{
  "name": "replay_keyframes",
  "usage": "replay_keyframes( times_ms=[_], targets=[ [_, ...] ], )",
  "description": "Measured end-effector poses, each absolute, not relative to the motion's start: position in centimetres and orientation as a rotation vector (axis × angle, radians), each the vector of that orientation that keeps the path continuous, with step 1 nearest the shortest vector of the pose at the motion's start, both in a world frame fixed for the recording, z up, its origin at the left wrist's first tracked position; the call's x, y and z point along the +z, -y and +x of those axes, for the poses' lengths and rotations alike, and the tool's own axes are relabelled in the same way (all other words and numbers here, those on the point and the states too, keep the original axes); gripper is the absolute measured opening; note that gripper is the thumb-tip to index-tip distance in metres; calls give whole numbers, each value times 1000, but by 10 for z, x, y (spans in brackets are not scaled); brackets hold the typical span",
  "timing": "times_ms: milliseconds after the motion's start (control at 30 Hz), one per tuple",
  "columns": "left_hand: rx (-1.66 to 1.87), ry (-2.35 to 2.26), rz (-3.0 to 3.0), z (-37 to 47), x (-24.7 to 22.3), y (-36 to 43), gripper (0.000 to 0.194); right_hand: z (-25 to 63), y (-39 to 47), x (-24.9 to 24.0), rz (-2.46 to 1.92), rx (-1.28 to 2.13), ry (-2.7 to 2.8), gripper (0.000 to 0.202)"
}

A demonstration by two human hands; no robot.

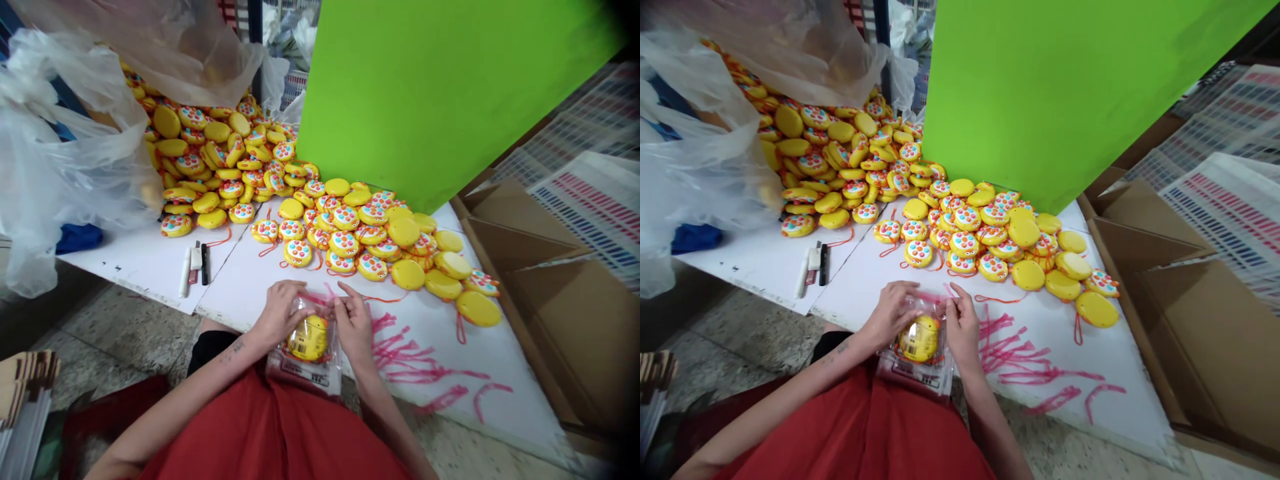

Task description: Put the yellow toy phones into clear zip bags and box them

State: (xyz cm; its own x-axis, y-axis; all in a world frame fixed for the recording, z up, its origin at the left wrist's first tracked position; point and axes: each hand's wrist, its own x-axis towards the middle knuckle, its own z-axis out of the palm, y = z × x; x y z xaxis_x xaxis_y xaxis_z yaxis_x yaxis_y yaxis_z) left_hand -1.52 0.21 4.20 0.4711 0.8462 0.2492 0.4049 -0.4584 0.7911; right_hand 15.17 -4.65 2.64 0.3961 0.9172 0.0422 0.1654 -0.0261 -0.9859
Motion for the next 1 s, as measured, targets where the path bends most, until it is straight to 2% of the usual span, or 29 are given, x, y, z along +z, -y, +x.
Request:
replay_keyframes(
  times_ms=[67, 133, 267, 400, 500, 667, 867, 1000],
  targets=[
    [1016, -1145, 1811, -20, 35, -3, 42, 151, 48, 29, -1442, 780, 974, 42],
    [974, -1145, 1532, -22, 27, -5, 52, 150, 49, 30, -1401, 764, 959, 39],
    [765, -974, 1245, -21, 13, -7, 34, 152, 46, 29, -1459, 663, 1047, 37],
    [730, -975, 1195, -16, 16, -4, 26, 155, 40, 33, -1532, 215, 1383, 33],
    [715, -977, 1355, -12, 28, -1, 27, 151, 36, 40, -1429, 6, 1689, 31],
    [689, -941, 1782, -10, 47, 1, 26, 136, 33, 47, -1370, -172, 1923, 43],
    [558, -988, 1966, -9, 47, 1, 24, 139, 25, 45, -1510, -193, 1872, 33],
    [537, -1048, 1794, -14, 33, -6, 24, 201, 23, 22, -1846, -62, 1547, 22]
  ],
)
